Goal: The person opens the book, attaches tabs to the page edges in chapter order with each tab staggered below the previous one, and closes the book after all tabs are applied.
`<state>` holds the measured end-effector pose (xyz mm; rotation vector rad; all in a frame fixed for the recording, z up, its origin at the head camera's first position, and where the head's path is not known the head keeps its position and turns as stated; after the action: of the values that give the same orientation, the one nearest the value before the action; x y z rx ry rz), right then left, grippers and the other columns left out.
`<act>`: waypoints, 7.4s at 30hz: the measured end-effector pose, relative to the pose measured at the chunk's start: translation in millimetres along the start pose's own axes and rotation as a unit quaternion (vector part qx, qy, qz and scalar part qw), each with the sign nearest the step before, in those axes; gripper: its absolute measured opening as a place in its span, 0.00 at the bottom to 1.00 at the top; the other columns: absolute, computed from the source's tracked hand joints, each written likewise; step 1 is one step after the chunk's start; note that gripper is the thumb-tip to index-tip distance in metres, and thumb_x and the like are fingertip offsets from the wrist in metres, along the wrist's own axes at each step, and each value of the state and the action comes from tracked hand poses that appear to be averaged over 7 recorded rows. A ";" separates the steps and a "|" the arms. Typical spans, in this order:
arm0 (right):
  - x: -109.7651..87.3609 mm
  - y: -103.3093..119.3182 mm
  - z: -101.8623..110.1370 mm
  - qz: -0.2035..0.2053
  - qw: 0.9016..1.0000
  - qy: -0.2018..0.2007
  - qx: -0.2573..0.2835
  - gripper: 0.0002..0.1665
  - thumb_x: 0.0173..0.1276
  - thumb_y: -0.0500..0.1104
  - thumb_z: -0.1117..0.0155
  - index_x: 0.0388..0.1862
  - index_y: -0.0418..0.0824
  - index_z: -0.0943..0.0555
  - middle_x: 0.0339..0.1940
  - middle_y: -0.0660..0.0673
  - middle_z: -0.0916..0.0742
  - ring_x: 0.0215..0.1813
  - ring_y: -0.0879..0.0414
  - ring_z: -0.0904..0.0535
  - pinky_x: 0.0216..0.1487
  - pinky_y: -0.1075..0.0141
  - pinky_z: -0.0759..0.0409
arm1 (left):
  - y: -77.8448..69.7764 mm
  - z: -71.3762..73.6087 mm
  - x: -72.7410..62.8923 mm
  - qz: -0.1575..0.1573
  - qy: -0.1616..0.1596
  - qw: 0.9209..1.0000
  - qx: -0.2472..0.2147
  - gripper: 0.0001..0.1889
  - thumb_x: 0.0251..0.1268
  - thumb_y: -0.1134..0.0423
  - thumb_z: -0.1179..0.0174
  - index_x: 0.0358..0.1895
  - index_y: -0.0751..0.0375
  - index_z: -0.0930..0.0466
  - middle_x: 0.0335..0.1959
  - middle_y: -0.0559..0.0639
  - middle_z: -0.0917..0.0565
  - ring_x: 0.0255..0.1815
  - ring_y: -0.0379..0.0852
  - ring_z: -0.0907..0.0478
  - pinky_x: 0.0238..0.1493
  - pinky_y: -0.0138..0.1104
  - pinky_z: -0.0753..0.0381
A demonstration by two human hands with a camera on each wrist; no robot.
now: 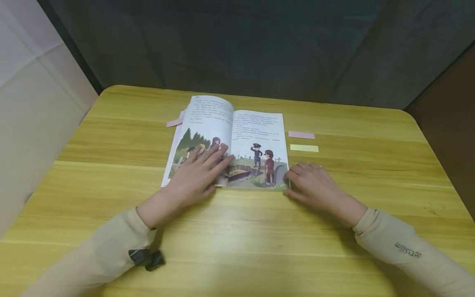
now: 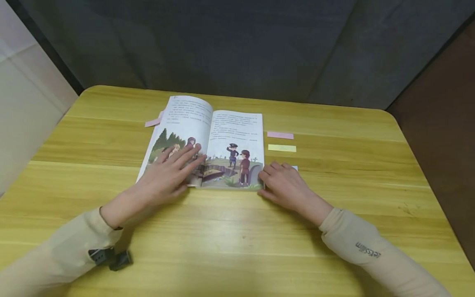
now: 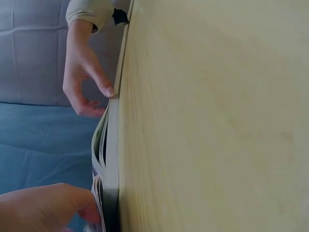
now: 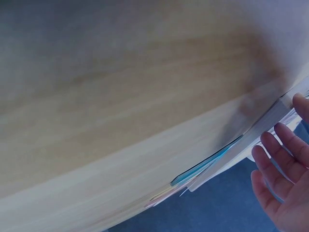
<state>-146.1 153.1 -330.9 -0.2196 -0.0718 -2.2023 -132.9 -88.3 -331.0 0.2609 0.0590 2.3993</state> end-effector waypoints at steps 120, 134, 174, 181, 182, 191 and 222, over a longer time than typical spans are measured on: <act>-7.5 -4.8 -7.0 -0.004 1.000 -0.026 -0.014 0.26 0.53 0.56 0.37 0.41 0.36 0.22 0.35 0.44 0.19 0.40 0.50 0.25 0.34 0.57 0.28 | -7.5 -6.9 11.0 0.034 -0.087 0.987 -0.130 0.23 0.52 0.47 0.40 0.42 0.62 0.28 0.26 0.48 0.25 0.13 0.41 0.36 0.14 0.32 0.35; -4.3 -3.8 -10.9 0.002 1.000 -0.007 -0.023 0.26 0.56 0.54 0.40 0.46 0.36 0.23 0.39 0.43 0.20 0.41 0.48 0.26 0.37 0.56 0.27 | -32.7 21.6 6.3 -0.054 -0.221 0.974 0.011 0.22 0.54 0.66 0.54 0.55 0.60 0.35 0.55 0.56 0.30 0.45 0.53 0.27 0.31 0.38 0.24; -5.0 -3.1 -11.9 -0.006 1.000 0.005 -0.014 0.23 0.57 0.53 0.40 0.44 0.37 0.22 0.38 0.43 0.20 0.41 0.49 0.27 0.39 0.54 0.28 | -19.3 -3.1 25.4 -0.004 -0.039 0.998 -0.055 0.19 0.52 0.43 0.42 0.32 0.58 0.26 0.18 0.44 0.34 0.12 0.40 0.38 0.11 0.30 0.38; -7.1 -2.1 -14.6 -0.002 1.000 0.003 -0.012 0.22 0.57 0.53 0.40 0.42 0.38 0.22 0.38 0.43 0.20 0.41 0.49 0.26 0.39 0.54 0.28 | -27.2 2.9 13.1 -0.056 -0.122 0.990 -0.041 0.16 0.55 0.54 0.42 0.41 0.62 0.24 0.35 0.53 0.22 0.26 0.47 0.25 0.17 0.35 0.27; -7.0 -2.2 -14.4 -0.002 1.000 0.000 -0.012 0.22 0.57 0.53 0.40 0.41 0.37 0.22 0.38 0.43 0.20 0.41 0.49 0.26 0.38 0.54 0.28 | -27.9 3.6 11.9 -0.062 -0.130 0.989 -0.035 0.17 0.55 0.56 0.42 0.45 0.62 0.25 0.40 0.55 0.22 0.32 0.49 0.24 0.20 0.36 0.25; -5.5 -3.1 -14.2 0.000 1.000 -0.006 -0.009 0.21 0.57 0.52 0.40 0.41 0.37 0.22 0.39 0.42 0.20 0.42 0.48 0.26 0.38 0.54 0.28 | -32.1 17.0 9.9 -0.090 -0.137 0.986 0.043 0.31 0.56 0.70 0.54 0.66 0.58 0.46 0.68 0.53 0.50 0.68 0.50 0.60 0.62 0.48 0.56; -5.9 -3.7 -11.7 -0.006 1.000 -0.004 -0.009 0.20 0.56 0.50 0.38 0.41 0.37 0.22 0.39 0.43 0.20 0.43 0.49 0.26 0.37 0.55 0.28 | -26.8 -7.5 19.4 0.007 -0.033 0.999 -0.006 0.21 0.56 0.45 0.48 0.36 0.62 0.23 0.38 0.55 0.24 0.40 0.52 0.26 0.16 0.36 0.27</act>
<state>-147.1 158.4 -343.4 -0.2394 -0.0580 -2.2143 -131.0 -55.1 -338.0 0.3344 0.0118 2.4016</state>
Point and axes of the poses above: each hand's wrist, its own x-axis towards the middle knuckle, its own z-axis out of the back of the hand, y = z × x, the point moved 5 cm from there along x, towards the middle knuckle
